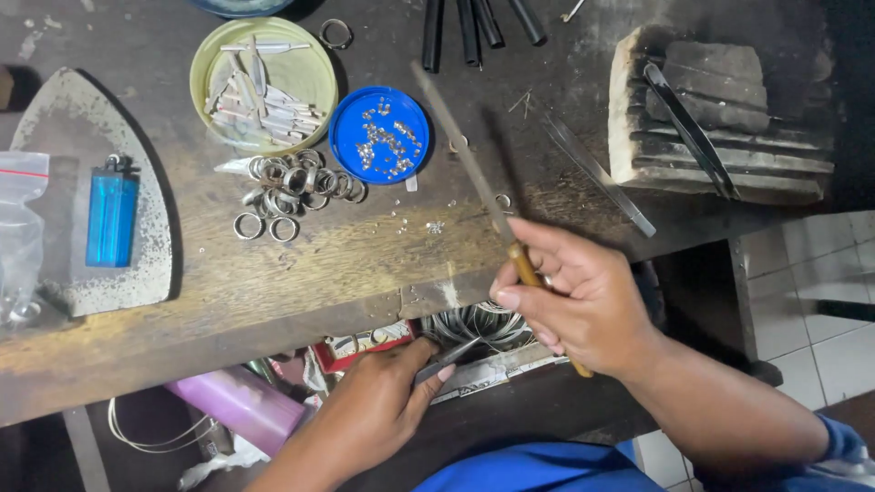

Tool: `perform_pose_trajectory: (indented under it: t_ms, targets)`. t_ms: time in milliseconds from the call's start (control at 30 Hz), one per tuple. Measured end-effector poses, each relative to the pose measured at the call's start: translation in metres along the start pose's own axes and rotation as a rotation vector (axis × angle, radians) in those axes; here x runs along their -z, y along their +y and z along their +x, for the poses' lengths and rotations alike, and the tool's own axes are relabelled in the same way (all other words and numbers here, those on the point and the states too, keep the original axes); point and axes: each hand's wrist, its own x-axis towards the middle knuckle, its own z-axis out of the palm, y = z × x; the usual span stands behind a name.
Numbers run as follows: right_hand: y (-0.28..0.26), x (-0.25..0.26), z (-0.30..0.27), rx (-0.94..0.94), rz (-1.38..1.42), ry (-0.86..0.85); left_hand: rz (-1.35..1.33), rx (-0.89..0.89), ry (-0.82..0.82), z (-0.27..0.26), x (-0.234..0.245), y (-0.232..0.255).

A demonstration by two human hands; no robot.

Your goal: The person is using a metal file to smooth and shape small metal rings and components on a jewelry workbench.

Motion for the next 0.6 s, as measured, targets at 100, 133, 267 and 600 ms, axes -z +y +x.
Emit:
perform_pose_trajectory:
  t_ms: [100,133,267,600]
  targets:
    - [-0.007,0.003,0.007,0.034,-0.057,0.076,-0.012,-0.013,0.019,0.000,0.001,-0.002]
    - [-0.008,0.004,0.009,0.050,-0.105,0.117,-0.024,-0.034,0.038,0.001,0.000,-0.003]
    - [-0.010,0.011,0.016,0.017,-0.164,0.230,0.024,-0.045,-0.028,0.001,-0.006,-0.012]
    - [-0.015,0.011,0.025,0.002,-0.215,0.210,-0.026,-0.081,-0.001,0.002,-0.006,-0.014]
